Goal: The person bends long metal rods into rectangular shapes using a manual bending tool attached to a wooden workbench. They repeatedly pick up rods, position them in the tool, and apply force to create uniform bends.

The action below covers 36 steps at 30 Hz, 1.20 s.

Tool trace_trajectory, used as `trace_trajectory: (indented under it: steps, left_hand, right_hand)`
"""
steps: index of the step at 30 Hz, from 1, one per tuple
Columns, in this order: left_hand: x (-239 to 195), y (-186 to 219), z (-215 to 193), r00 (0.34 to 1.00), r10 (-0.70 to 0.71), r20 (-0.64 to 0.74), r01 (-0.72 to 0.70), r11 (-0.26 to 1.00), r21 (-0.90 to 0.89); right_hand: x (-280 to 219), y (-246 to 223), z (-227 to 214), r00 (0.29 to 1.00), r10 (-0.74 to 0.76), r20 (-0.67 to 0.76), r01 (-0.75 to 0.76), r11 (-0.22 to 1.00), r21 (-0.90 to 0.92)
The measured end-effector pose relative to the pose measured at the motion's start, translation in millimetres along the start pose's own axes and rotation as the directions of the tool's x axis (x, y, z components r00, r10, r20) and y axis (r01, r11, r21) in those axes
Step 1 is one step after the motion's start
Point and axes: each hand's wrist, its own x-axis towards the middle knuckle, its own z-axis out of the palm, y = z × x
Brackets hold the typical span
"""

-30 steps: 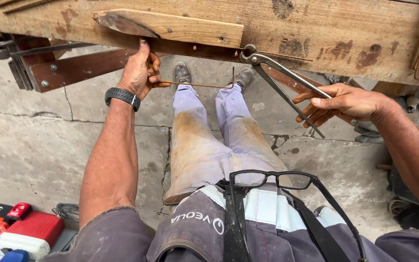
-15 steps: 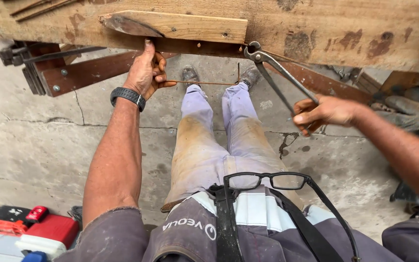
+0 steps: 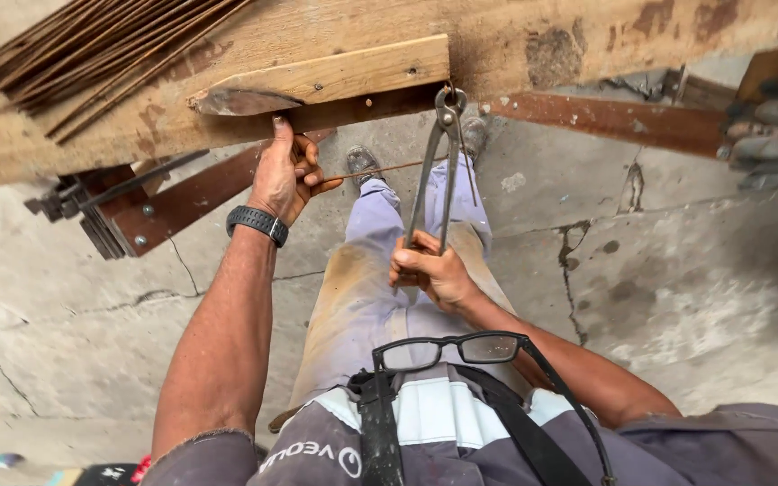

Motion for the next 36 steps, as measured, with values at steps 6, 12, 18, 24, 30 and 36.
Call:
trace_trajectory:
  steps: [6,12,18,24,30,36]
  left_hand:
    - [-1,-3,-5,0.999,-0.005,0.036,0.004,1.000,0.017]
    - [3,-7,-9,0.997,0.009,0.074,-0.008,1.000,-0.011]
    - [0,-6,-6,0.996,0.007,0.086,-0.007,1.000,0.003]
    - [-1,-8,-8,0.997,0.005,0.081,-0.005,1.000,-0.002]
    - [0,-10,-10,0.998,0.009,0.059,-0.010,1.000,0.016]
    - [14,-21,-13,0.999,0.043,-0.015,-0.043,0.998,-0.053]
  right_hand:
    - [9,10,38,0.992,-0.122,-0.041,0.126,0.986,0.105]
    - [17,15,58,0.983,-0.179,-0.047,0.184,0.970,0.157]
    - [25,20,74,0.975,-0.213,-0.060,0.220,0.958,0.181]
    - [15,11,55,0.980,-0.196,-0.041,0.200,0.971,0.127]
    - [-20,-15,32,0.974,-0.194,0.115,0.198,0.980,-0.030]
    - [-96,-66,-10,0.947,-0.311,0.077,0.319,0.896,-0.309]
